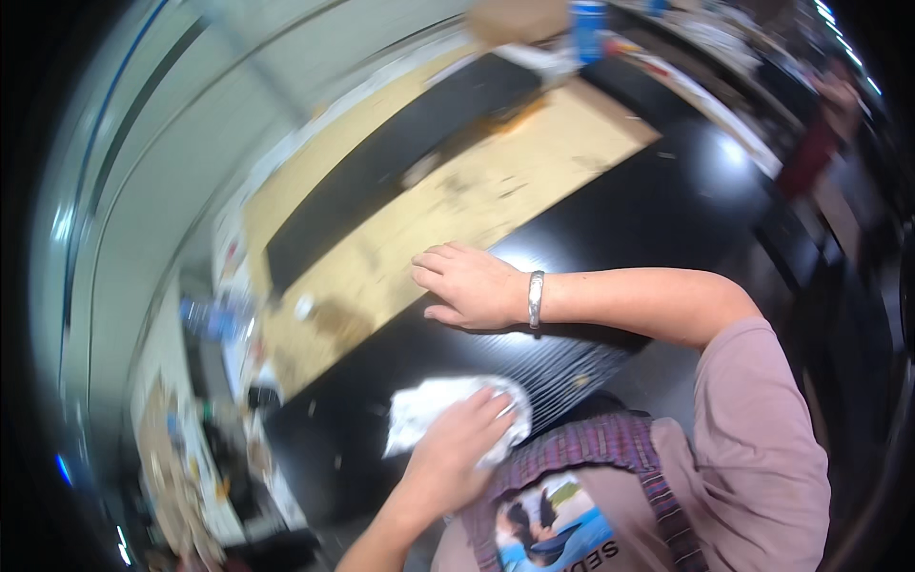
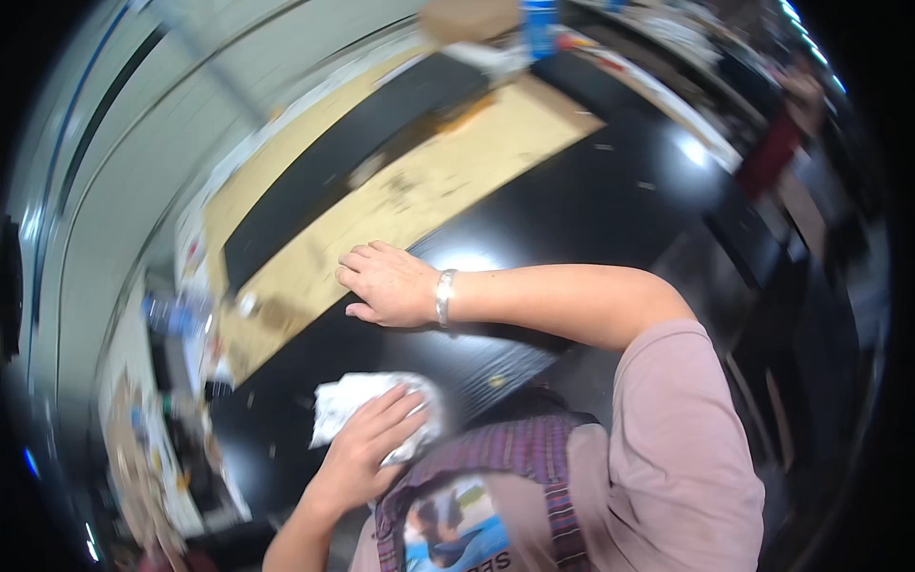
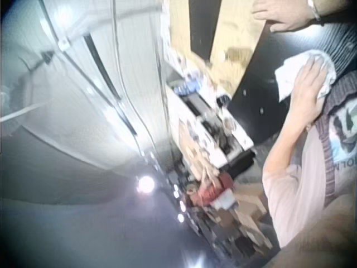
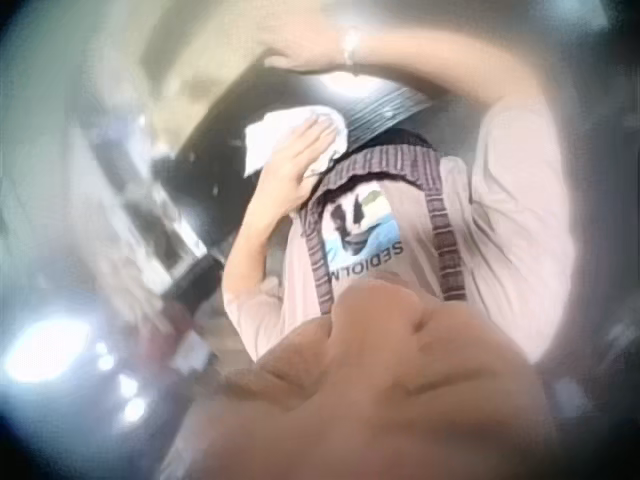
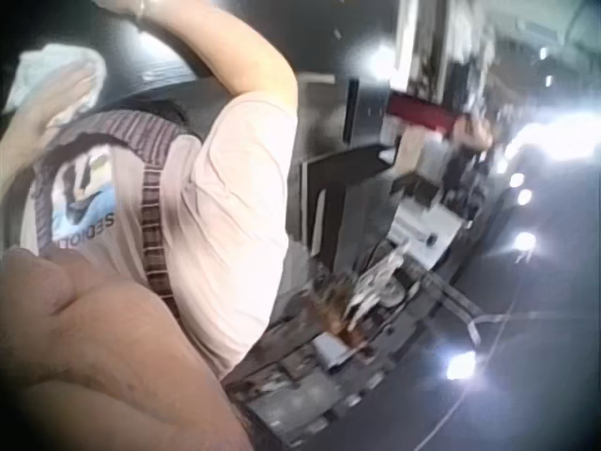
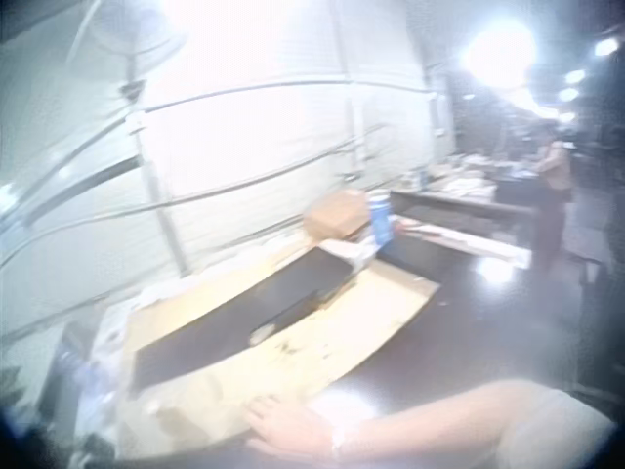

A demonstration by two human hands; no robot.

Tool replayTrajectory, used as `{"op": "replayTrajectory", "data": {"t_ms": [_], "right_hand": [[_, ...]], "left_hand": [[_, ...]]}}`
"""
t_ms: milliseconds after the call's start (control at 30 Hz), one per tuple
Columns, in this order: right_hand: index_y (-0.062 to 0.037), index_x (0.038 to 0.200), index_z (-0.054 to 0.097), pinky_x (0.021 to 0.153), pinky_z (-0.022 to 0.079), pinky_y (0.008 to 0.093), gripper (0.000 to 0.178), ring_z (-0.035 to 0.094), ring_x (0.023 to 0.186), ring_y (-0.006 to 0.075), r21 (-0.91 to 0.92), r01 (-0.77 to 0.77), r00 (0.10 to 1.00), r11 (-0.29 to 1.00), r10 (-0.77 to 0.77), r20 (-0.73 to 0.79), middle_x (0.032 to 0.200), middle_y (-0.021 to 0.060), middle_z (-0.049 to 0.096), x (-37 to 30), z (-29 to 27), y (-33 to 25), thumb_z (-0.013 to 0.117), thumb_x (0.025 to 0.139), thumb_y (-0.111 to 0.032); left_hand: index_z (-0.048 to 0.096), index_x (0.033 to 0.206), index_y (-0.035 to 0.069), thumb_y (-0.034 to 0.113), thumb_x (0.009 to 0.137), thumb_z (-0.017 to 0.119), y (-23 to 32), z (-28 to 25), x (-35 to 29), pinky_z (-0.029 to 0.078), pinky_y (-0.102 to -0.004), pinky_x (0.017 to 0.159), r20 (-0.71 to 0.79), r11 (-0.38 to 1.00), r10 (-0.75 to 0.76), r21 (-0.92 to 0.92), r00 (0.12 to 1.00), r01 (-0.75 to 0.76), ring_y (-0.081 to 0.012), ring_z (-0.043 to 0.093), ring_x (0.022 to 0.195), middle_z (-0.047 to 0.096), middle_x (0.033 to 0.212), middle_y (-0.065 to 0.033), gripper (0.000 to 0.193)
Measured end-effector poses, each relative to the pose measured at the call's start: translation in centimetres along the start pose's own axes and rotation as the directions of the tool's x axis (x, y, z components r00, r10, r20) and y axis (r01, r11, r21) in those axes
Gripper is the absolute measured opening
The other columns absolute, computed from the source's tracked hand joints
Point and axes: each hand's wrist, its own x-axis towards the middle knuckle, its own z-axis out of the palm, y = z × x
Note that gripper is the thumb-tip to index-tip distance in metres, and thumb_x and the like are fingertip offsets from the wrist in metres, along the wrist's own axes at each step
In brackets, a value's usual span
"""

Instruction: The person wipes a black curved wooden panel with a white cloth, repeatedly applying liquid from a bottle and rubbing the surface. The person also uses a small metal scraper on the panel edges and continues wiping the surface throughout the clip.

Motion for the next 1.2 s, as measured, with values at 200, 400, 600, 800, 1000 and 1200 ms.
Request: {"op": "replayTrajectory", "data": {"t_ms": [200, 400, 600, 800, 1000, 1200], "right_hand": [[0.0045, 0.116, 0.063, 0.108, 0.045, 0.0455, 0.045, 0.055, 0.125, 0.0371, -0.402, -0.600, 0.797, 0.691, 0.557, -0.233, 0.130, 0.0231, 0.060, -17.8, -16.6, 9.9, 0.069, 0.089, -0.031], [0.0032, 0.121, 0.065, 0.104, 0.047, 0.0452, 0.048, 0.059, 0.122, 0.0384, -0.298, -0.934, 0.332, 0.196, 0.779, -0.531, 0.126, 0.0250, 0.065, -32.0, -26.8, 13.9, 0.067, 0.093, -0.036], [0.0036, 0.100, 0.076, 0.081, 0.056, 0.0362, 0.030, 0.075, 0.086, 0.0306, 0.311, -0.872, 0.101, 0.379, 0.760, -0.642, 0.091, 0.0216, 0.075, -35.8, -27.1, 16.5, 0.076, 0.088, -0.024], [0.0059, 0.099, 0.076, 0.072, 0.051, 0.0263, 0.020, 0.067, 0.078, 0.0103, 0.631, -0.534, -0.084, 0.562, 0.708, -0.702, 0.085, 0.0082, 0.076, -37.5, -23.1, 18.3, 0.069, 0.092, -0.012], [0.0039, 0.098, 0.075, 0.057, 0.037, 0.0244, 0.021, 0.047, 0.063, 0.0038, 0.732, -0.367, -0.119, 0.574, 0.751, -0.649, 0.067, -0.0033, 0.057, -36.7, -23.2, 17.3, 0.059, 0.097, -0.010], [0.0060, 0.099, 0.074, 0.062, 0.039, 0.0235, 0.025, 0.049, 0.066, 0.0053, 0.747, -0.290, -0.143, 0.598, 0.744, -0.652, 0.072, -0.0007, 0.061, -36.7, -22.9, 17.2, 0.056, 0.098, -0.011]], "left_hand": [[0.055, 0.134, -0.003, 0.016, 0.074, 0.084, 1.2, 0.8, 9.4, 0.039, -0.0536, 0.112, 0.148, 0.982, 0.163, 0.075, 0.975, -0.176, -0.0472, 0.043, 0.139, 0.052, 0.143, -0.0252, 0.069], [0.048, 0.147, 0.002, 0.016, 0.088, 0.074, 3.0, 3.9, 21.2, 0.030, -0.0562, 0.119, 0.288, 0.959, 0.236, 0.083, 0.928, -0.269, -0.0419, 0.031, 0.151, 0.040, 0.158, -0.0206, 0.065], [0.050, 0.144, 0.000, 0.006, 0.083, 0.072, 5.9, 9.0, 36.3, 0.033, -0.0508, 0.119, 0.259, 0.897, 0.413, 0.053, 0.873, -0.439, -0.0414, 0.036, 0.148, 0.045, 0.154, -0.0213, 0.065], [0.054, 0.142, -0.001, 0.000, 0.083, 0.065, 8.8, 16.0, 50.8, 0.034, -0.0419, 0.120, 0.174, 0.845, 0.510, 0.082, 0.842, -0.529, -0.0381, 0.043, 0.144, 0.052, 0.149, -0.0238, 0.061], [0.052, 0.145, 0.001, -0.003, 0.085, 0.057, 7.0, 14.4, 56.8, 0.034, -0.0388, 0.121, 0.064, 0.953, 0.262, 0.139, 0.963, -0.268, -0.0368, 0.043, 0.145, 0.049, 0.152, -0.0239, 0.061], [0.056, 0.145, 0.002, -0.012, 0.082, 0.054, 7.7, 14.4, 54.9, 0.023, -0.0395, 0.126, 0.220, 0.957, 0.290, -0.052, 0.932, -0.285, -0.0332, 0.033, 0.152, 0.044, 0.158, -0.0209, 0.065]]}}
